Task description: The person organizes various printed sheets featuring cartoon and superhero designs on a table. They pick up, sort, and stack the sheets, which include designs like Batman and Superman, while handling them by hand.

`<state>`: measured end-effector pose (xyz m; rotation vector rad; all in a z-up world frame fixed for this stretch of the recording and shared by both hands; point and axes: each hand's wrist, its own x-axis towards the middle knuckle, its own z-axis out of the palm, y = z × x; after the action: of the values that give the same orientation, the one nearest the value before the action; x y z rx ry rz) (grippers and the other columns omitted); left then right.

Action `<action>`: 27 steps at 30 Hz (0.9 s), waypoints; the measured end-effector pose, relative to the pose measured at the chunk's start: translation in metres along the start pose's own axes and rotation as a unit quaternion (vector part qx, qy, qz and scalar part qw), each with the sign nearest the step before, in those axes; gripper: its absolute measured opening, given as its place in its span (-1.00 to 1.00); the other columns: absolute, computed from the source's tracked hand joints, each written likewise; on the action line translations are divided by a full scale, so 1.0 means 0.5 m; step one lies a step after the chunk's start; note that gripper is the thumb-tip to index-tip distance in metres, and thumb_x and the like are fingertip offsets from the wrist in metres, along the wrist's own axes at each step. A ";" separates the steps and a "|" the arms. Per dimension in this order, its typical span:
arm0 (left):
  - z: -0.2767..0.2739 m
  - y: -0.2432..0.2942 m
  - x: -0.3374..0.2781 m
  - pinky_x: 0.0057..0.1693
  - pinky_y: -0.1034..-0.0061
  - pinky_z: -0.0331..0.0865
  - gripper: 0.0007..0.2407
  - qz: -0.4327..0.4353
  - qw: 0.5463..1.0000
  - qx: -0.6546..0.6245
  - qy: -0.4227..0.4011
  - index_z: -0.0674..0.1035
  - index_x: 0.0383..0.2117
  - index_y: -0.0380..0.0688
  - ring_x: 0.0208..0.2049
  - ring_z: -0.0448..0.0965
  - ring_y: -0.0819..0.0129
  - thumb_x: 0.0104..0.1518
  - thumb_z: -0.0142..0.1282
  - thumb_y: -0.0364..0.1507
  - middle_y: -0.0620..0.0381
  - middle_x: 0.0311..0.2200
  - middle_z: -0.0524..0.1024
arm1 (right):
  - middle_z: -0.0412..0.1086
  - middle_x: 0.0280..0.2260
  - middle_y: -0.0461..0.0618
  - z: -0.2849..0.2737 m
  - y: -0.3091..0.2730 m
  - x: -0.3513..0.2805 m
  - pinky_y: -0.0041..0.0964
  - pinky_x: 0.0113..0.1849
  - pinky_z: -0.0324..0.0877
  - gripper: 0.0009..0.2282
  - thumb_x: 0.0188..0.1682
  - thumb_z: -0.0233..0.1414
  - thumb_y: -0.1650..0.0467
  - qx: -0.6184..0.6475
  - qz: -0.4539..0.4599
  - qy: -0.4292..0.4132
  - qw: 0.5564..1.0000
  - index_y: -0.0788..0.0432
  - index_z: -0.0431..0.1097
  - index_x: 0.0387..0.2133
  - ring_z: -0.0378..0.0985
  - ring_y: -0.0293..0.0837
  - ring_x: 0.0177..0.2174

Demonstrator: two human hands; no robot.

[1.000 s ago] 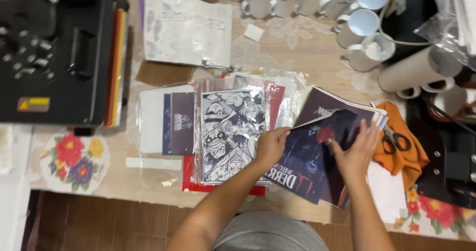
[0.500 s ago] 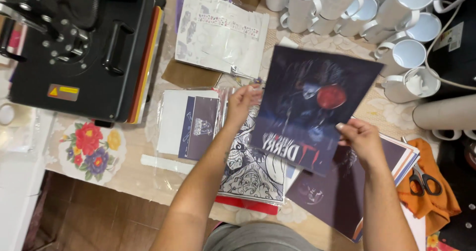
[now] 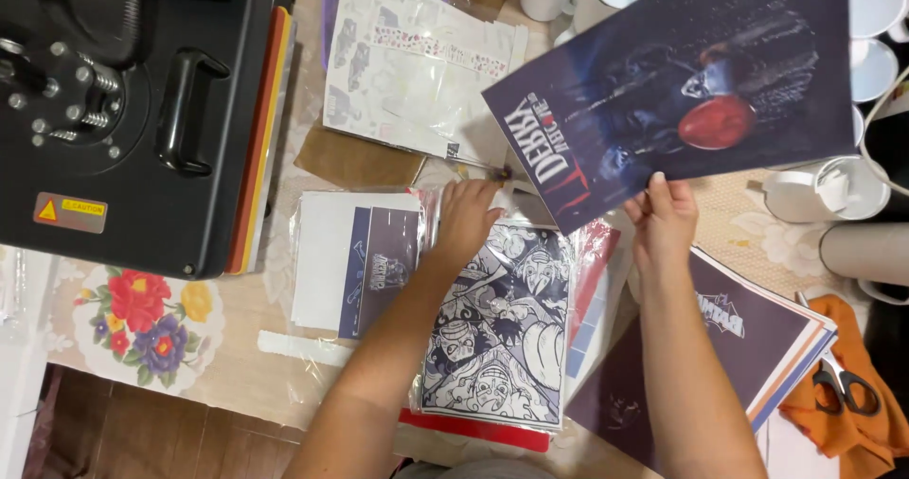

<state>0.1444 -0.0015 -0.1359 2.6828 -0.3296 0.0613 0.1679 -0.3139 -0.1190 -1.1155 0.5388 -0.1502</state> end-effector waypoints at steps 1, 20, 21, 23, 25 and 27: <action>0.006 -0.012 0.007 0.35 0.10 0.00 -0.69 -0.002 1.000 -0.024 -0.008 0.53 -0.01 -0.01 0.12 0.37 0.21 0.13 0.19 -0.29 0.16 -0.08 0.49 | 0.53 -0.36 -0.19 0.024 0.002 -0.005 -0.44 -0.39 0.68 -0.98 0.15 0.03 0.39 0.017 -0.001 -0.001 1.000 0.02 0.36 -0.21 0.67 -0.29 -0.42; -0.005 -0.039 -0.002 -0.06 0.34 0.40 -0.88 0.215 0.972 -0.076 0.051 0.48 -0.27 -0.09 -0.27 0.54 0.16 0.33 -0.14 -0.41 0.06 -0.44 0.46 | 0.52 -0.41 -0.26 0.092 0.117 0.048 -0.53 -0.40 0.66 -0.97 0.12 0.07 0.38 0.010 -0.024 0.008 1.000 0.02 0.37 -0.24 0.66 -0.34 -0.45; -0.022 -0.030 -0.009 -0.06 0.34 0.40 -0.88 0.215 0.972 -0.077 0.049 0.48 -0.27 -0.09 -0.27 0.54 0.16 0.33 -0.14 -0.41 0.06 -0.44 0.46 | 0.52 -0.41 -0.26 0.094 0.121 0.041 -0.53 -0.40 0.66 -0.97 0.12 0.07 0.38 0.010 -0.022 0.010 1.000 0.02 0.37 -0.24 0.66 -0.34 -0.45; -0.059 -0.013 -0.010 -0.13 0.34 0.40 -0.85 0.177 0.977 -0.122 0.011 0.48 -0.21 -0.08 -0.32 0.55 0.16 0.35 -0.21 -0.41 0.06 -0.47 0.46 | 0.53 -0.42 -0.24 0.107 0.121 0.035 -0.52 -0.41 0.66 -0.98 0.11 0.07 0.40 -0.011 -0.022 -0.009 1.000 0.03 0.38 -0.24 0.66 -0.34 -0.45; -0.111 0.015 0.002 -0.08 0.27 0.41 -0.84 0.158 0.976 -0.150 -0.033 0.48 -0.09 -0.09 -0.26 0.57 0.08 0.33 -0.17 -0.44 0.00 -0.39 0.53 | 0.53 -0.42 -0.23 0.108 0.123 0.034 -0.51 -0.41 0.66 -0.97 0.11 0.07 0.41 -0.014 -0.022 -0.012 1.000 0.04 0.39 -0.24 0.66 -0.33 -0.45; -0.138 0.035 0.009 -0.02 0.21 0.42 -0.78 0.136 0.972 -0.177 -0.078 0.48 0.02 -0.11 -0.21 0.59 0.01 0.31 -0.14 -0.46 -0.06 -0.31 0.59 | 0.54 -0.42 -0.22 0.110 0.116 0.034 -0.50 -0.41 0.66 -0.97 0.11 0.07 0.41 -0.018 -0.020 -0.015 1.000 0.04 0.39 -0.23 0.66 -0.32 -0.45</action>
<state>0.1454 0.0116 -0.0655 2.2781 -0.6881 -0.1164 0.2003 -0.2499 -0.1580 -1.1617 0.4947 -0.1593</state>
